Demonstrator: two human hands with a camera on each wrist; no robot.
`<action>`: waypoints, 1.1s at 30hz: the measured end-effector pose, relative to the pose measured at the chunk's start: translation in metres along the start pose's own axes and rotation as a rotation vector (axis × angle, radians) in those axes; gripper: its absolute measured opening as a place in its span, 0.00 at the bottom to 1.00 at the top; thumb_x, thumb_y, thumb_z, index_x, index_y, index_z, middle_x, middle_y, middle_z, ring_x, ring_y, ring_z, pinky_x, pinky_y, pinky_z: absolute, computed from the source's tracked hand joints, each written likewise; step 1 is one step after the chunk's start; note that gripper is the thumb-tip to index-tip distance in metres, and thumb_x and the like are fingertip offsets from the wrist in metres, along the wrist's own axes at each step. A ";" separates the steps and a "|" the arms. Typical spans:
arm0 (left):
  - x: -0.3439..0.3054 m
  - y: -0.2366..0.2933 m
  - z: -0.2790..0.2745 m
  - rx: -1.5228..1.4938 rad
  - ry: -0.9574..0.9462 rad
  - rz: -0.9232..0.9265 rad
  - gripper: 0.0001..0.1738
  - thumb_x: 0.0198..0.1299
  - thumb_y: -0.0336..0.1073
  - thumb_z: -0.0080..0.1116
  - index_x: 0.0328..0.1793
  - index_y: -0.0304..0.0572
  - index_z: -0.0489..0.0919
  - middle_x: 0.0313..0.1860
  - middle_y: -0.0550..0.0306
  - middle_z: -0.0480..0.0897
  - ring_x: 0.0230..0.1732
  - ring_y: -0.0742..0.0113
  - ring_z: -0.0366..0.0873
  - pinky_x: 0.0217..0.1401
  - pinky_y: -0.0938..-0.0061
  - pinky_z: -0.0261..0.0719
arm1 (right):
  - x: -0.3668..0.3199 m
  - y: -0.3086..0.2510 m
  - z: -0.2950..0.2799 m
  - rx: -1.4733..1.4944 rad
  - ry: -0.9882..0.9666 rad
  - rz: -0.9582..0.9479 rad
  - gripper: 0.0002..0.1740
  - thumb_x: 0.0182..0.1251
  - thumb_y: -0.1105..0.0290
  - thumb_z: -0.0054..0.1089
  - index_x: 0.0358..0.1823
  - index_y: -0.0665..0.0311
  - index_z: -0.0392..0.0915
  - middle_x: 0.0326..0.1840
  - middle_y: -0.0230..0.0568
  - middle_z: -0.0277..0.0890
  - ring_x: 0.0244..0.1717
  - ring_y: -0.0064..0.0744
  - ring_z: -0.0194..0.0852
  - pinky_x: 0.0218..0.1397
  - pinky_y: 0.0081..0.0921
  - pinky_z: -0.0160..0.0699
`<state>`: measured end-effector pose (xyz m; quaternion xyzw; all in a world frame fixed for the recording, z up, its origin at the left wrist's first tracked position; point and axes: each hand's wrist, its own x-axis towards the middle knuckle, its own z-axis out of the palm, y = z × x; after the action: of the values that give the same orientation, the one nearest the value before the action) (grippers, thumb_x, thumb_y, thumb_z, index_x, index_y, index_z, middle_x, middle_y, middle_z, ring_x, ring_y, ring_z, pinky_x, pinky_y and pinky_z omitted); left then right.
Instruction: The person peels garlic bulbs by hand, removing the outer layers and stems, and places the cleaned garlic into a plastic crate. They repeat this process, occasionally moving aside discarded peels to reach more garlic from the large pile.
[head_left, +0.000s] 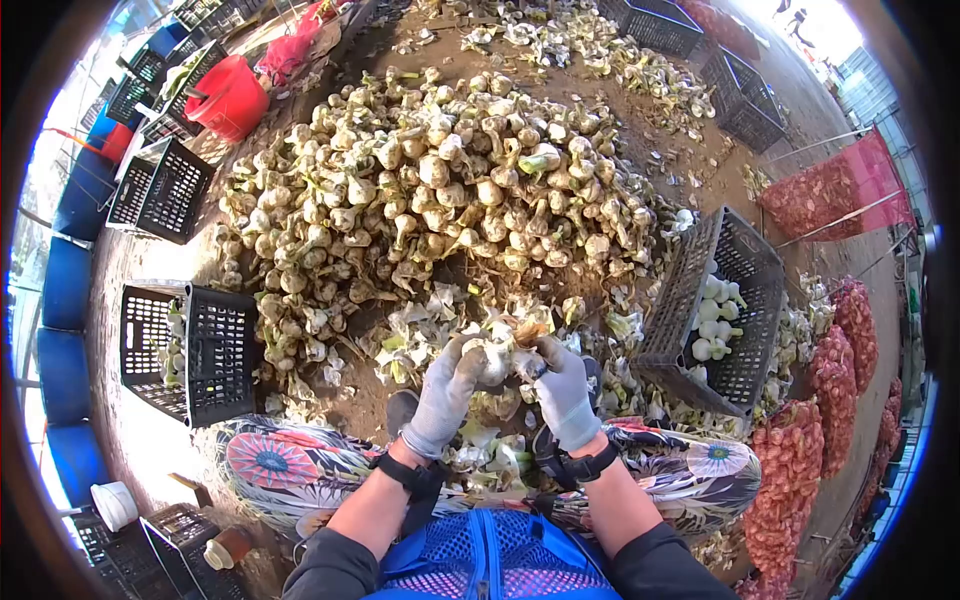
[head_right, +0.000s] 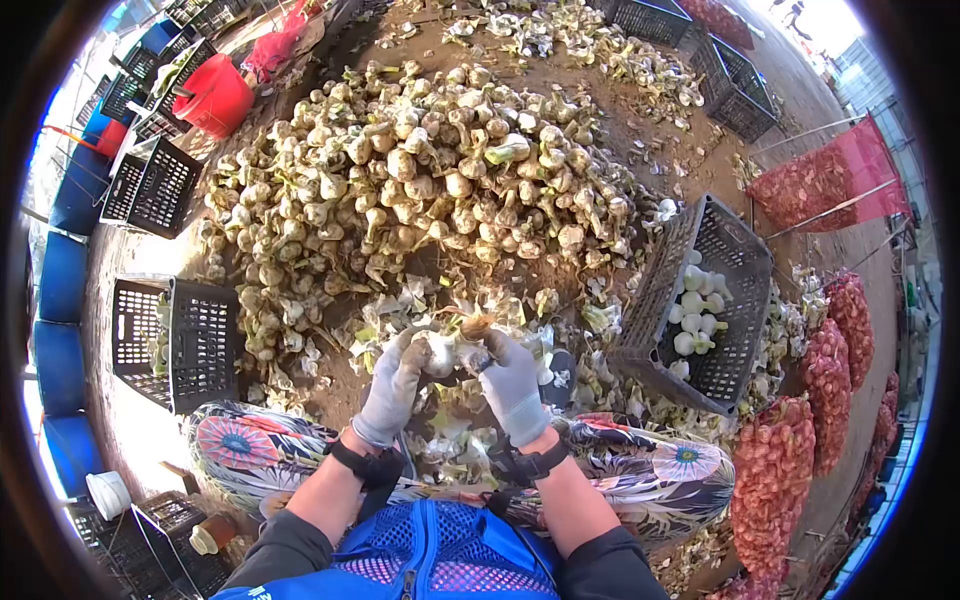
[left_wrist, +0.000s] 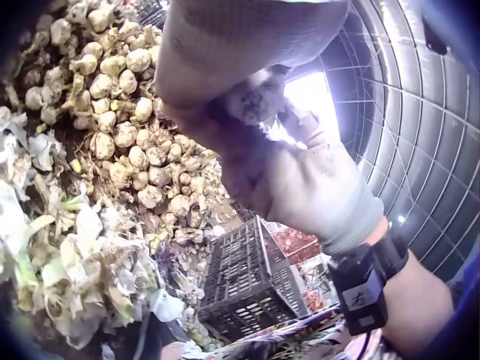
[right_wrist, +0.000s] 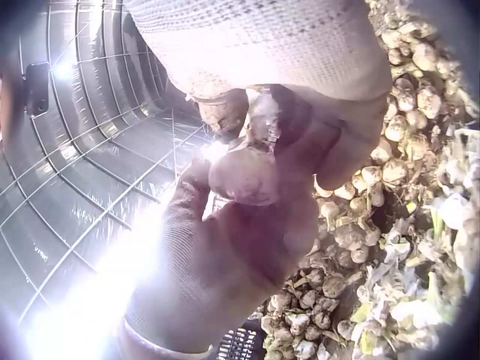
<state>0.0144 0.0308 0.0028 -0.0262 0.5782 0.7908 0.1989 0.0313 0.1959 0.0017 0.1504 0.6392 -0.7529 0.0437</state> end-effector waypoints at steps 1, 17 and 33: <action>-0.001 0.001 0.002 0.000 0.000 0.000 0.25 0.74 0.48 0.52 0.66 0.35 0.72 0.37 0.64 0.79 0.38 0.79 0.74 0.45 0.81 0.75 | 0.002 0.005 -0.001 0.000 0.000 0.000 0.12 0.66 0.79 0.60 0.50 0.70 0.82 0.40 0.29 0.83 0.39 0.14 0.74 0.42 0.16 0.73; -0.004 0.016 -0.010 -0.253 -0.314 -0.517 0.20 0.76 0.51 0.45 0.61 0.51 0.77 0.25 0.66 0.76 0.18 0.77 0.65 0.20 0.82 0.59 | -0.012 -0.018 -0.019 -0.557 -0.321 -0.397 0.28 0.44 0.86 0.52 0.51 0.66 0.80 0.44 0.53 0.80 0.46 0.56 0.79 0.50 0.34 0.78; -0.005 -0.006 -0.013 -0.508 -0.166 -0.331 0.34 0.68 0.67 0.50 0.60 0.44 0.76 0.41 0.55 0.85 0.32 0.68 0.79 0.36 0.70 0.79 | 0.015 0.034 -0.082 -0.678 0.041 -0.174 0.12 0.57 0.82 0.57 0.40 0.67 0.85 0.42 0.44 0.84 0.36 0.35 0.82 0.41 0.33 0.80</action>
<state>0.0192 0.0189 -0.0059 -0.1040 0.3320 0.8663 0.3585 0.0397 0.2714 -0.0461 0.0874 0.8641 -0.4955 0.0138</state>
